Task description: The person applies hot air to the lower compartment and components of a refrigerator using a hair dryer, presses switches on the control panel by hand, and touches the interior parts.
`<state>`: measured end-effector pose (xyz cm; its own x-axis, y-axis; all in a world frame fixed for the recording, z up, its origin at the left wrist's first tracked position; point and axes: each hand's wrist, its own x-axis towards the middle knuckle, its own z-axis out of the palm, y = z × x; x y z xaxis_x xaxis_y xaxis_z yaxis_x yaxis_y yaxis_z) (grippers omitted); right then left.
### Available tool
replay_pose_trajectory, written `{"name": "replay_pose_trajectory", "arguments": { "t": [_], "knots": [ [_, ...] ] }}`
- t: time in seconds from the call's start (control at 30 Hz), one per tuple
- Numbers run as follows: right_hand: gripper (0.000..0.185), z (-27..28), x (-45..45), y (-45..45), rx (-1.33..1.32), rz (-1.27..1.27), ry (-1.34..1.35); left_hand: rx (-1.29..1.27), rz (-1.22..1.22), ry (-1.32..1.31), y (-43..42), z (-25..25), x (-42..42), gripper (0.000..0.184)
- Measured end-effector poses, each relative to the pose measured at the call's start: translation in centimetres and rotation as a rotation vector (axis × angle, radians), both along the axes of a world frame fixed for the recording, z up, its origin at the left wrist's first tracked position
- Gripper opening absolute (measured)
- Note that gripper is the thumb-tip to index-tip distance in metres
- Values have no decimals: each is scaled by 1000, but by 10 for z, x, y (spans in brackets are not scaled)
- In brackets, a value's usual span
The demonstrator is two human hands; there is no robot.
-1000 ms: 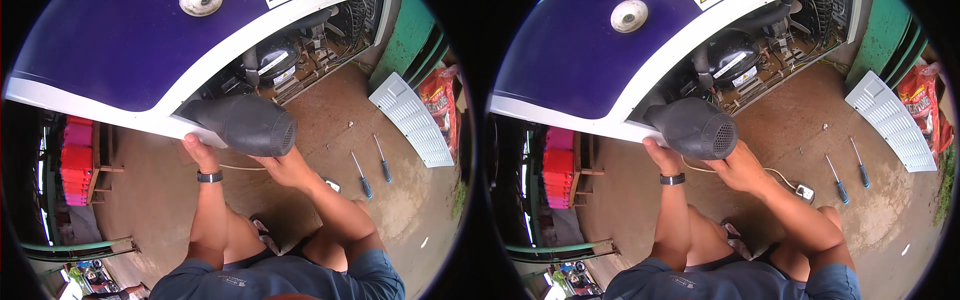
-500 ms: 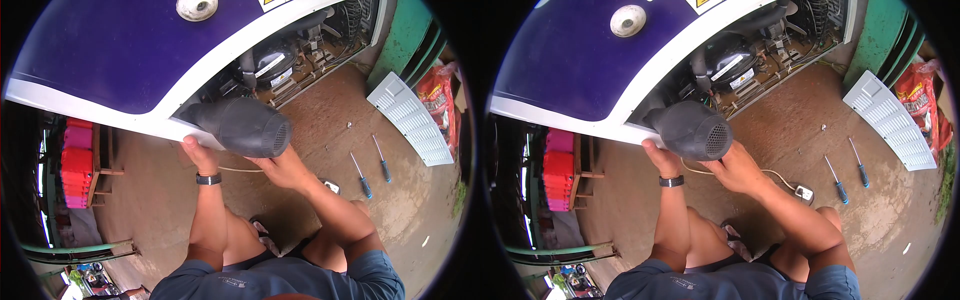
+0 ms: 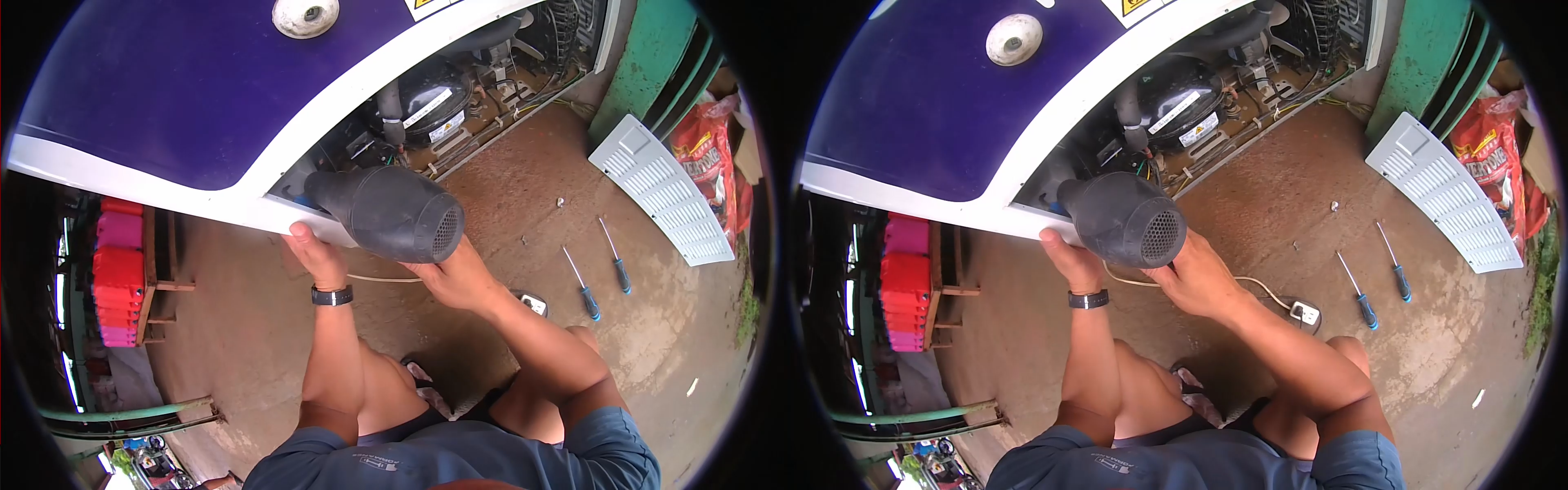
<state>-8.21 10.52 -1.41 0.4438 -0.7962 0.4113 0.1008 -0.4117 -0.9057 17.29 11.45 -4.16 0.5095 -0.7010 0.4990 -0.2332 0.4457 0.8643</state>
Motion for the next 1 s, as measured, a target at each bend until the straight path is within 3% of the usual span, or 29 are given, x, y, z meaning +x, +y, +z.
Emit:
{"name": "replay_pose_trajectory", "arguments": {
  "t": [0.03, 0.1, 0.2, 0.33, 0.4, 0.53, 0.77, 0.83, 0.9, 0.93, 0.97, 1.0],
  "knots": [
    [35, 2, -3, 1, 19, 17, 16, 1, -6, 4, 4, 8, -19, 88],
    [37, 2, -5, -1, 34, 21, 44, 18, 371, -90, 16, 36, -77, 71],
    [42, -4, -2, -4, -129, -72, 19, 14, 366, -34, 41, 44, -91, 58],
    [49, -5, -1, -2, -253, -82, 33, 8, 284, -142, 58, 40, -104, 67],
    [51, -5, 1, -1, -161, -68, 9, 130, -353, 353, 58, 47, -125, 75],
    [52, 1, 3, 3, -115, -104, -53, 110, -524, 678, 45, 55, -127, 82],
    [52, 7, -12, 1, -128, -161, 143, 161, -520, 720, 29, 53, -129, 82],
    [60, 17, -30, -11, -307, -13, 296, 160, -575, 764, 29, 49, -120, 81],
    [58, 37, -70, -39, -272, -88, 330, 148, -597, 785, 27, 46, -118, 80],
    [57, 34, -91, -66, -131, -292, 233, 131, -599, 801, 27, 47, -117, 80],
    [52, 36, -111, -95, 160, -460, -91, 122, -613, 802, 27, 48, -117, 80],
    [54, 16, -137, -141, 244, -619, -465, 140, -591, 754, 30, 49, -120, 80]
  ]
}}
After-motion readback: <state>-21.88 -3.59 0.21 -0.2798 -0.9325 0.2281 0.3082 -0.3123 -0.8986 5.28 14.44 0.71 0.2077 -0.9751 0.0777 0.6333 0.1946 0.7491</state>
